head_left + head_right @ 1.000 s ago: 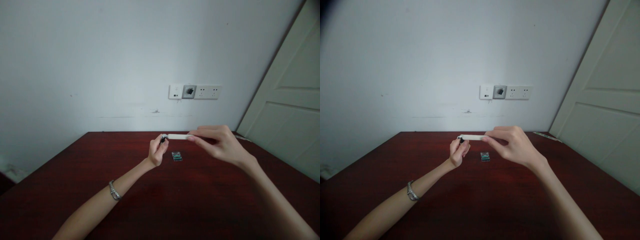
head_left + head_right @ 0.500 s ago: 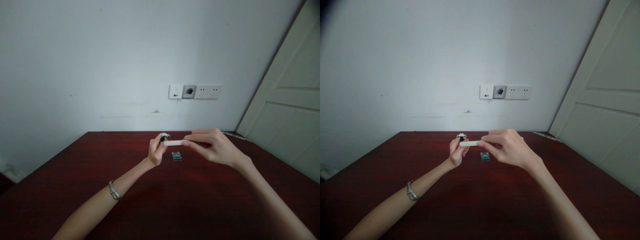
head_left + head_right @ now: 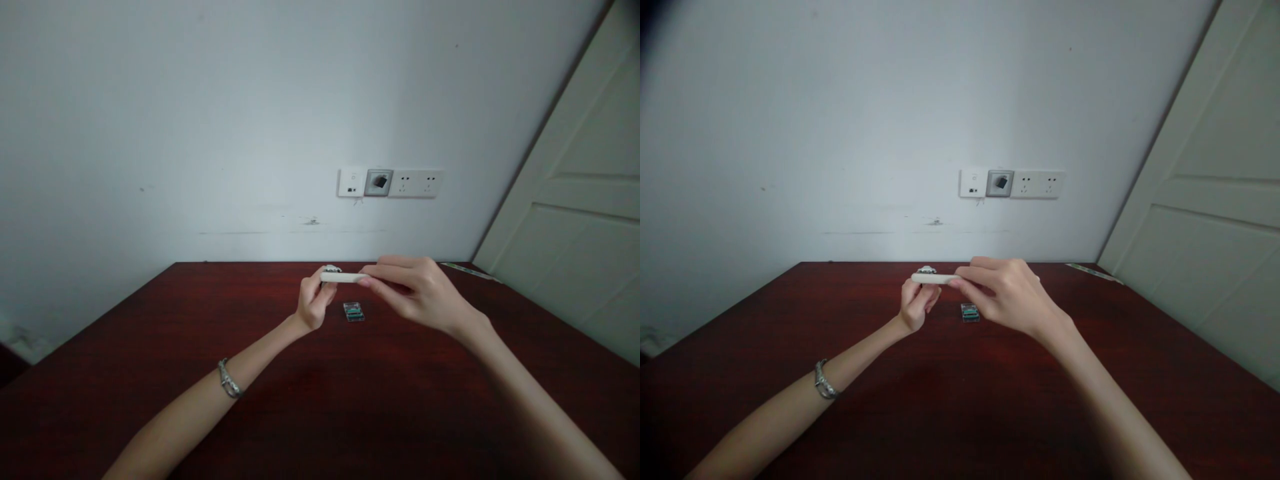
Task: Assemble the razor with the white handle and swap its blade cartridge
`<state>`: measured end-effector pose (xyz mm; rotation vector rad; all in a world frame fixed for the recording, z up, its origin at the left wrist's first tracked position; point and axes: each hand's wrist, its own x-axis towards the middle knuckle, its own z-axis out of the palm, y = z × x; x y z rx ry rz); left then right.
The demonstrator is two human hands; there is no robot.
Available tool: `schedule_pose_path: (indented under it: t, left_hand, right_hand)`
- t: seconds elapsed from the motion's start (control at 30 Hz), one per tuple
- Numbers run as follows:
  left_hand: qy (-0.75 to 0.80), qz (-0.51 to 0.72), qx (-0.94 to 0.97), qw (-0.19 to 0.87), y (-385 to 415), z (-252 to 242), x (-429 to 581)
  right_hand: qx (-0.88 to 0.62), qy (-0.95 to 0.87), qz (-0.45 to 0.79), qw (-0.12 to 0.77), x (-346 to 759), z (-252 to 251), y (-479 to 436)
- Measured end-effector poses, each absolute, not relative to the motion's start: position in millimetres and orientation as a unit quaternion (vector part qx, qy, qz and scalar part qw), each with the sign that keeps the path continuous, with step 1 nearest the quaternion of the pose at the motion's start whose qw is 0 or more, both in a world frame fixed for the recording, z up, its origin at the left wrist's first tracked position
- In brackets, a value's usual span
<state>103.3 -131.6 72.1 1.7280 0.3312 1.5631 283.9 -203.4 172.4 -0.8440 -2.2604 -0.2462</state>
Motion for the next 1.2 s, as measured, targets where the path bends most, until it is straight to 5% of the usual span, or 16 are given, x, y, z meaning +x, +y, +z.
schedule_pose_path:
  t: [0.47,0.93,1.2]
  left_hand:
    - [0.148,0.634,0.626,0.429,-130.9,81.2,104.0]
    - [0.169,0.628,0.590,0.478,-114.2,104.7,84.0]
    - [0.179,0.593,0.599,0.507,-108.3,113.7,72.5]
  right_hand:
    - [-0.360,-0.855,-0.066,0.367,289.8,179.7,-207.7]
    - [-0.496,-0.730,0.272,0.383,293.5,162.8,-170.7]
    - [-0.498,-0.761,0.274,0.313,275.9,111.1,-153.3]
